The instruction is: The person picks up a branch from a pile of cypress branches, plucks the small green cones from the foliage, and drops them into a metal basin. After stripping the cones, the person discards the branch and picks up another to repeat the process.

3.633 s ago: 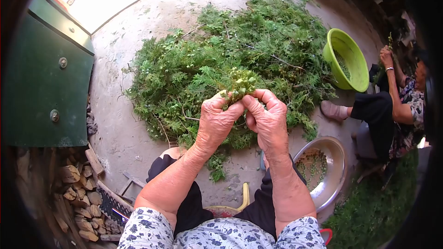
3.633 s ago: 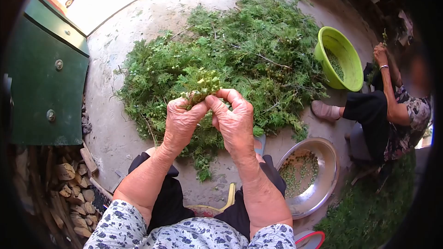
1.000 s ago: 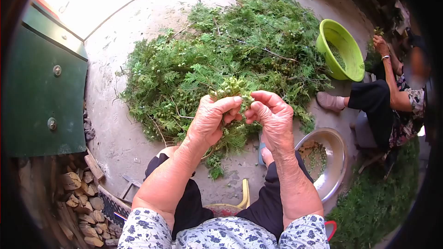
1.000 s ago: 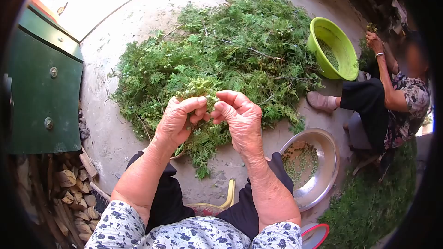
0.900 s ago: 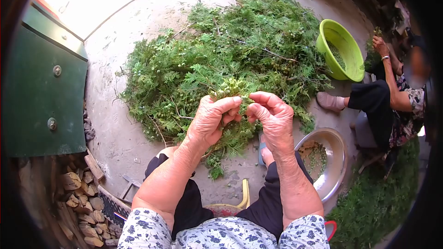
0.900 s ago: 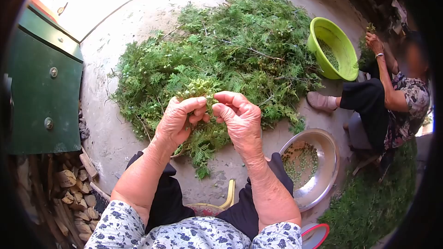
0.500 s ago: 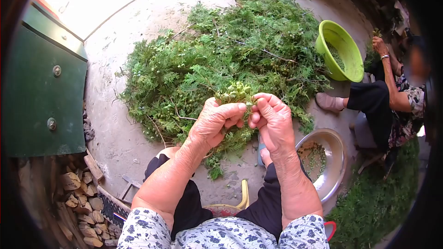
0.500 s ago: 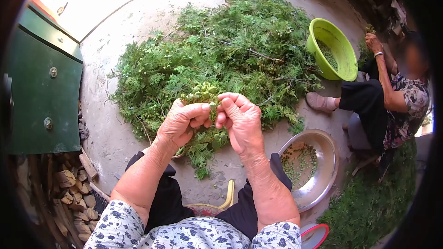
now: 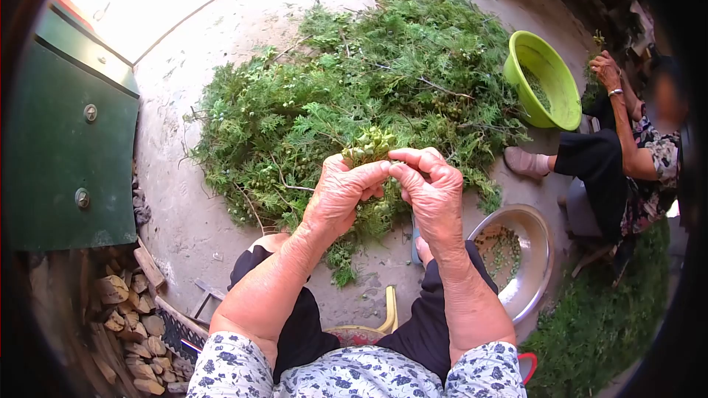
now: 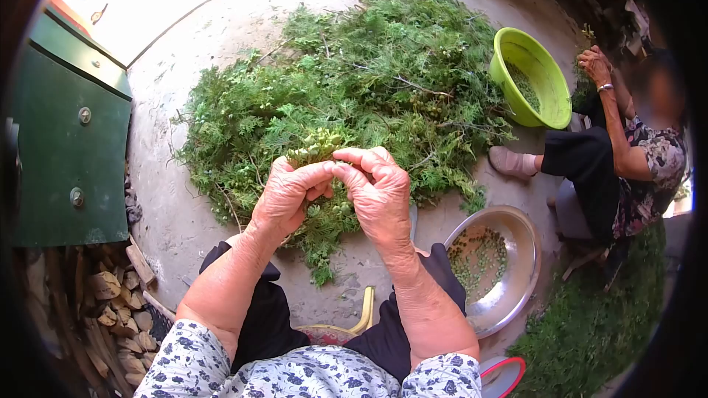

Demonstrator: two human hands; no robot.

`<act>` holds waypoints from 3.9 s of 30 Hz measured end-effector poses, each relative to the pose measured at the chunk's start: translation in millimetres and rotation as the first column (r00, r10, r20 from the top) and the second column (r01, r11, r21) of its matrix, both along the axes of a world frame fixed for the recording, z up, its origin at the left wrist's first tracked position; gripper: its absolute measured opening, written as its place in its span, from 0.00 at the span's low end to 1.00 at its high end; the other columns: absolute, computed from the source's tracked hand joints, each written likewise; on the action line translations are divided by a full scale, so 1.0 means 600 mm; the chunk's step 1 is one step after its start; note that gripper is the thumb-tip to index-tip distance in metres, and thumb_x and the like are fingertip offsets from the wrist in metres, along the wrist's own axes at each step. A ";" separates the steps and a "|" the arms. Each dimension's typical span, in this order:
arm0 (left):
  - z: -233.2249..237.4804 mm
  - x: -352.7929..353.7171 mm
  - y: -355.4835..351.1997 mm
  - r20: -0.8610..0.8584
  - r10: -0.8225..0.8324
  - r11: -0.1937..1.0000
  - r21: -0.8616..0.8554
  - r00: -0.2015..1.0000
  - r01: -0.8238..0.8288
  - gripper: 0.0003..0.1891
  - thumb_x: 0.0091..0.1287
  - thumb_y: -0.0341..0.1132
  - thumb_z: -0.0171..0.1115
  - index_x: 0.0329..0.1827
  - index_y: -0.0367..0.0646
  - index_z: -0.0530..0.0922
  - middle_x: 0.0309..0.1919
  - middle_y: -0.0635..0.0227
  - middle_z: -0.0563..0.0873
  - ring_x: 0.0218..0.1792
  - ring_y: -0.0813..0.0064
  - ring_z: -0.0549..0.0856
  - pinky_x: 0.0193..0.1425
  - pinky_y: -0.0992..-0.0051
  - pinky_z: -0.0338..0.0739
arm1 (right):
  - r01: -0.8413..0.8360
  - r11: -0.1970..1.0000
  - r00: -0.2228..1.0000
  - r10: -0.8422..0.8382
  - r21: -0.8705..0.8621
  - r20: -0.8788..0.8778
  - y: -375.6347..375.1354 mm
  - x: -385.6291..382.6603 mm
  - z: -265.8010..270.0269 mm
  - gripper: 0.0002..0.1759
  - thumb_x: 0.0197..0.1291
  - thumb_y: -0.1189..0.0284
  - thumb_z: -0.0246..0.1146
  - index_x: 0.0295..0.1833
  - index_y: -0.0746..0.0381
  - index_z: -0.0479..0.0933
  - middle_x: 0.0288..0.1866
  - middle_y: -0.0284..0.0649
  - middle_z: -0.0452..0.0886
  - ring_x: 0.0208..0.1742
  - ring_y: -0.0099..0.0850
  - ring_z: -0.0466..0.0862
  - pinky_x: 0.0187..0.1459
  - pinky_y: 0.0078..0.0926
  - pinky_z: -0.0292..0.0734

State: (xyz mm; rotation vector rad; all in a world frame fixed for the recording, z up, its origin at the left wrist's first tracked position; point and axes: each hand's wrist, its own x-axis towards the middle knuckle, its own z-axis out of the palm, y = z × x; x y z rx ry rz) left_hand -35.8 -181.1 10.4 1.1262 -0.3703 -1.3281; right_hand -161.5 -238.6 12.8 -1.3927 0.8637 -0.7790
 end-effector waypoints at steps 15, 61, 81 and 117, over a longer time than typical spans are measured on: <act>-0.013 0.013 0.002 -0.267 -0.028 1.000 -0.016 0.963 0.025 0.10 0.60 0.34 0.62 0.22 0.50 0.71 0.12 0.84 0.60 0.15 0.87 0.58 0.29 0.77 0.62 | -0.159 0.837 0.931 -0.050 0.524 0.362 -0.023 -0.014 -0.009 0.11 0.60 0.77 0.60 0.49 0.68 0.74 0.32 0.33 0.78 0.28 0.18 0.77 0.24 0.12 0.69; 0.005 0.014 0.009 0.241 -0.274 0.962 0.059 0.931 0.268 0.12 0.59 0.37 0.61 0.36 0.36 0.81 0.21 0.75 0.77 0.19 0.87 0.68 0.24 0.83 0.64 | -0.169 0.970 0.985 0.170 -0.173 -0.011 -0.033 -0.020 -0.008 0.13 0.58 0.83 0.58 0.48 0.62 0.79 0.36 0.34 0.77 0.31 0.20 0.76 0.33 0.16 0.73; 0.001 0.010 0.009 -0.019 -0.022 0.998 -0.054 1.000 0.021 0.04 0.60 0.31 0.62 0.33 0.41 0.79 0.18 0.79 0.74 0.16 0.90 0.67 0.20 0.85 0.63 | -0.168 0.857 0.837 -0.138 0.487 0.530 -0.027 -0.014 -0.002 0.08 0.67 0.72 0.52 0.46 0.66 0.71 0.35 0.35 0.74 0.30 0.20 0.76 0.25 0.15 0.69; 0.004 0.001 0.011 0.364 -0.026 0.999 -0.012 0.931 0.032 0.09 0.62 0.37 0.62 0.41 0.41 0.78 0.19 0.81 0.74 0.18 0.92 0.68 0.20 0.86 0.61 | -0.115 0.840 0.935 -0.089 0.530 0.344 -0.021 -0.005 -0.013 0.13 0.60 0.67 0.62 0.44 0.66 0.77 0.24 0.28 0.74 0.20 0.15 0.71 0.15 0.10 0.60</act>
